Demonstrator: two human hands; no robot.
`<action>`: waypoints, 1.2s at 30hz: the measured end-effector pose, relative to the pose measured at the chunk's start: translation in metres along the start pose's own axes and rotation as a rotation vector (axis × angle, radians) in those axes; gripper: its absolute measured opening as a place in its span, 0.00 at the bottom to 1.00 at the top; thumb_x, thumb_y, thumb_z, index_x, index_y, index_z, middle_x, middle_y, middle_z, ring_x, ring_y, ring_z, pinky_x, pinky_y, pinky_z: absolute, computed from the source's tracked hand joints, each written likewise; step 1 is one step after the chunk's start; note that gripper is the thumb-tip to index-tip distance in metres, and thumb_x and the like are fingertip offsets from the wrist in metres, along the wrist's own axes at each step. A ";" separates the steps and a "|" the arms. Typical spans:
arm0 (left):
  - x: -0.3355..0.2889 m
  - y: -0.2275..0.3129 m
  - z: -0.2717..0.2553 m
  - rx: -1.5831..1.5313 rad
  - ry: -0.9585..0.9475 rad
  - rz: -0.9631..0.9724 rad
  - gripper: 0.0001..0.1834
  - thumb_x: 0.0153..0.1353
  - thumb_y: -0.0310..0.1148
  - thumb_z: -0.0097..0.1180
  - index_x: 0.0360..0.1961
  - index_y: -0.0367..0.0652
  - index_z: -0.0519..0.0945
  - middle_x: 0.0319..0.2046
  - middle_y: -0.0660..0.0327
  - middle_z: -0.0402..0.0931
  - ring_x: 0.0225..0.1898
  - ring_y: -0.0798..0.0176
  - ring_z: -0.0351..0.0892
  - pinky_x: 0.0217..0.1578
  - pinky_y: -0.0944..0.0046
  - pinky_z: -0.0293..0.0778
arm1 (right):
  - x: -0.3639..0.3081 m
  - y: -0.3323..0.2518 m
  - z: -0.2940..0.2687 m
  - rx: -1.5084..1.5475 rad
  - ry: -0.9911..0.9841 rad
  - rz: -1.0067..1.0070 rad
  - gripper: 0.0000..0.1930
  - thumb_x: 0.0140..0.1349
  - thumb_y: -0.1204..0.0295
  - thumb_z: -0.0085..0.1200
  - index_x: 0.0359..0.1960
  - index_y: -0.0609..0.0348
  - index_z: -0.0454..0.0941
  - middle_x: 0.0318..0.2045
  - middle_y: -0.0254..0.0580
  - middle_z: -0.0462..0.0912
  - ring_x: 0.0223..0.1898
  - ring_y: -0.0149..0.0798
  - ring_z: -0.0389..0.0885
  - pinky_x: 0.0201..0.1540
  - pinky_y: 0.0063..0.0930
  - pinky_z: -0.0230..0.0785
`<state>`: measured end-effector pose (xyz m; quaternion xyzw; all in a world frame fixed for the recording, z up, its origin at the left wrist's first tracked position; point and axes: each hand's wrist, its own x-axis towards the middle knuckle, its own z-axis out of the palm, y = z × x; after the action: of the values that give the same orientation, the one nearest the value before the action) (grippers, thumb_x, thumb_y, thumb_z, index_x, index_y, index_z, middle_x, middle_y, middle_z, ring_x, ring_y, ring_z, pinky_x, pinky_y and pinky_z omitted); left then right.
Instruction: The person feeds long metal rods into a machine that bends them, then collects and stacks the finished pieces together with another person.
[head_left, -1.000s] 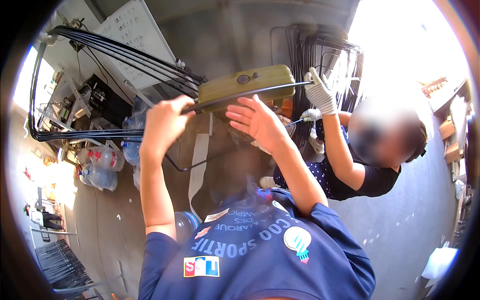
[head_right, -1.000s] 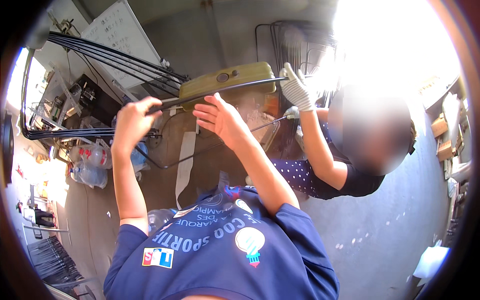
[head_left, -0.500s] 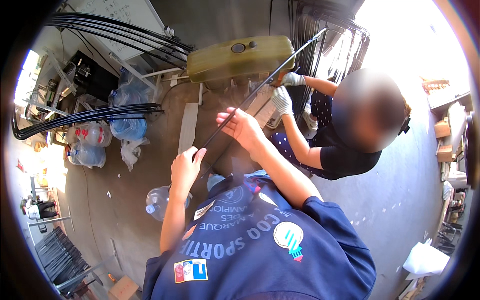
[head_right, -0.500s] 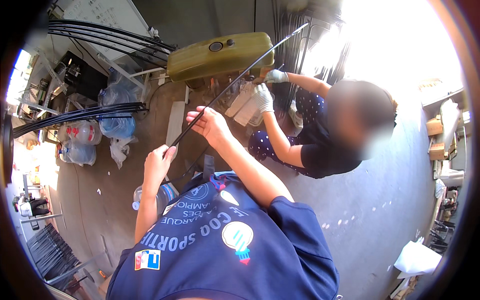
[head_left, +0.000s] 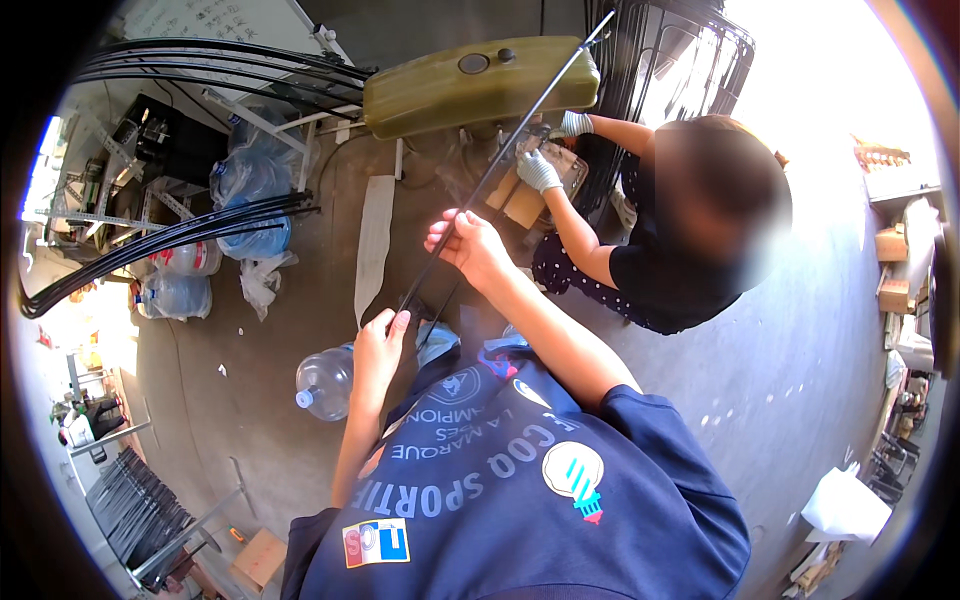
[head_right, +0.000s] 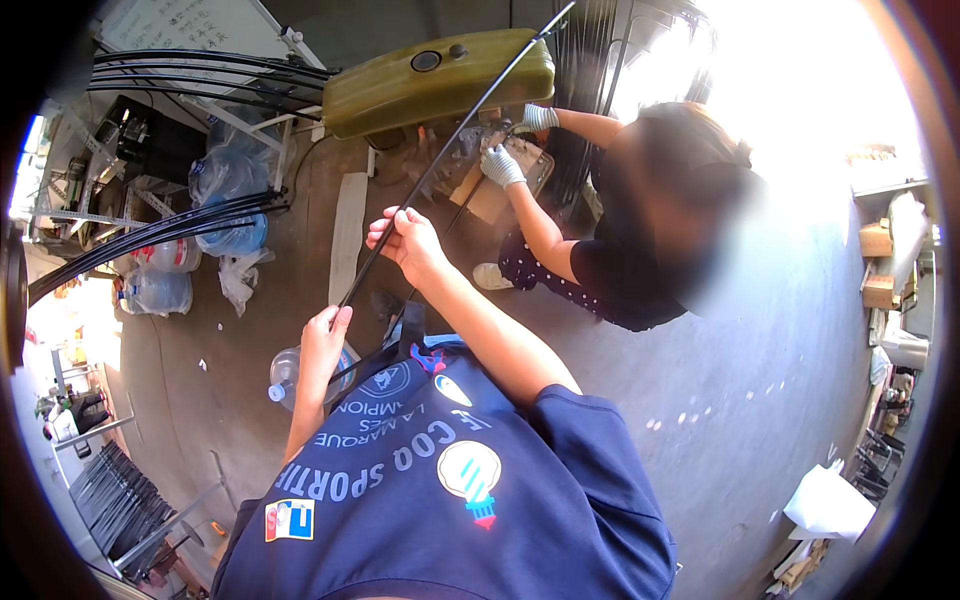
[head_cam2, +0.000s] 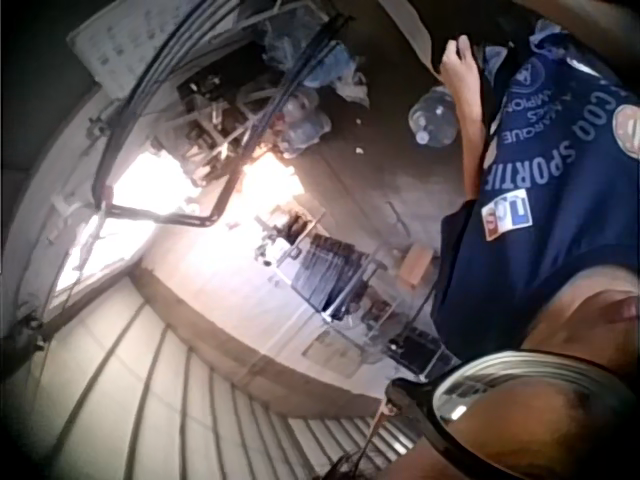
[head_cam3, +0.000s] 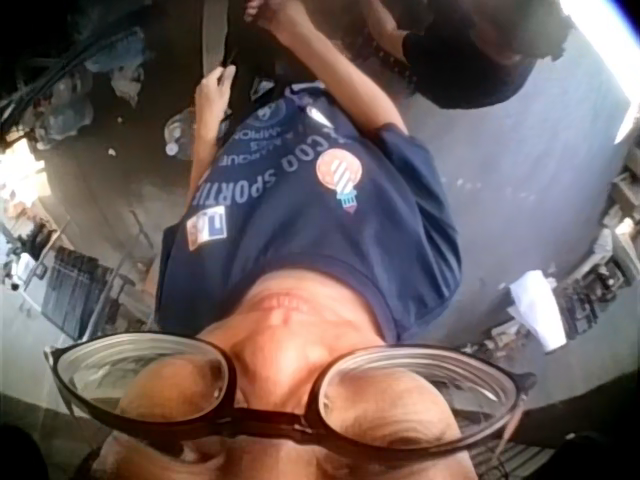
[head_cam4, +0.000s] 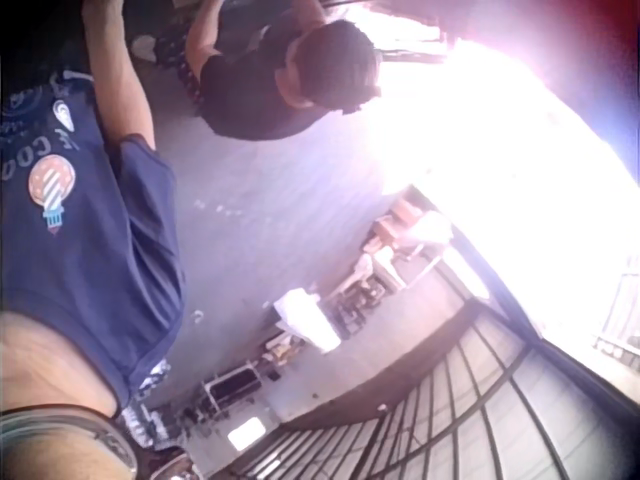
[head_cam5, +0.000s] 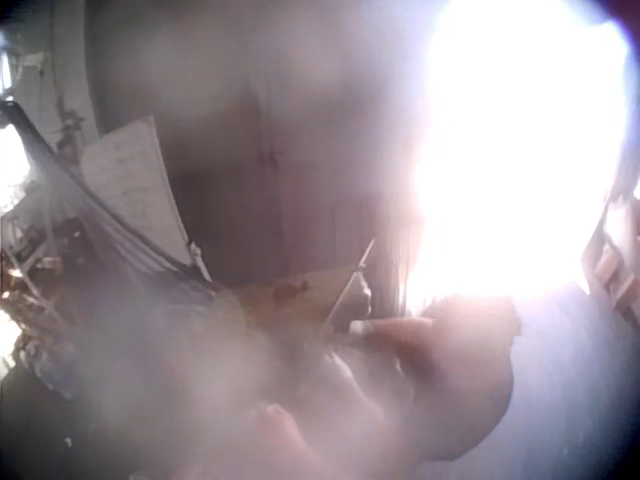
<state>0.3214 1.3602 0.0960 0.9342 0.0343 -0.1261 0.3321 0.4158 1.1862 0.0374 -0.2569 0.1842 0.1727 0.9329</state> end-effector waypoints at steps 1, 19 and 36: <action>-0.001 0.003 0.002 -0.015 -0.011 -0.014 0.26 0.59 0.50 0.43 0.19 0.35 0.64 0.14 0.46 0.64 0.20 0.41 0.62 0.20 0.56 0.61 | -0.001 -0.001 0.002 0.010 0.025 0.006 0.10 0.64 0.67 0.37 0.36 0.61 0.65 0.29 0.43 0.73 0.32 0.41 0.75 0.42 0.41 0.71; -0.003 0.002 0.014 -0.055 -0.065 0.002 0.26 0.60 0.50 0.42 0.20 0.34 0.62 0.15 0.48 0.59 0.20 0.47 0.56 0.21 0.58 0.60 | 0.005 -0.009 -0.004 -0.008 0.073 -0.005 0.10 0.64 0.67 0.36 0.29 0.57 0.66 0.23 0.36 0.71 0.24 0.33 0.71 0.35 0.37 0.73; -0.006 0.006 0.012 -0.021 -0.075 -0.004 0.26 0.60 0.49 0.42 0.22 0.33 0.63 0.16 0.44 0.61 0.21 0.41 0.57 0.23 0.55 0.61 | 0.008 -0.006 -0.005 -0.016 0.065 -0.026 0.10 0.64 0.67 0.35 0.29 0.57 0.65 0.22 0.38 0.71 0.24 0.35 0.72 0.35 0.38 0.73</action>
<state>0.3141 1.3484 0.0924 0.9252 0.0254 -0.1612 0.3426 0.4238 1.1803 0.0322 -0.2721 0.2098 0.1534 0.9265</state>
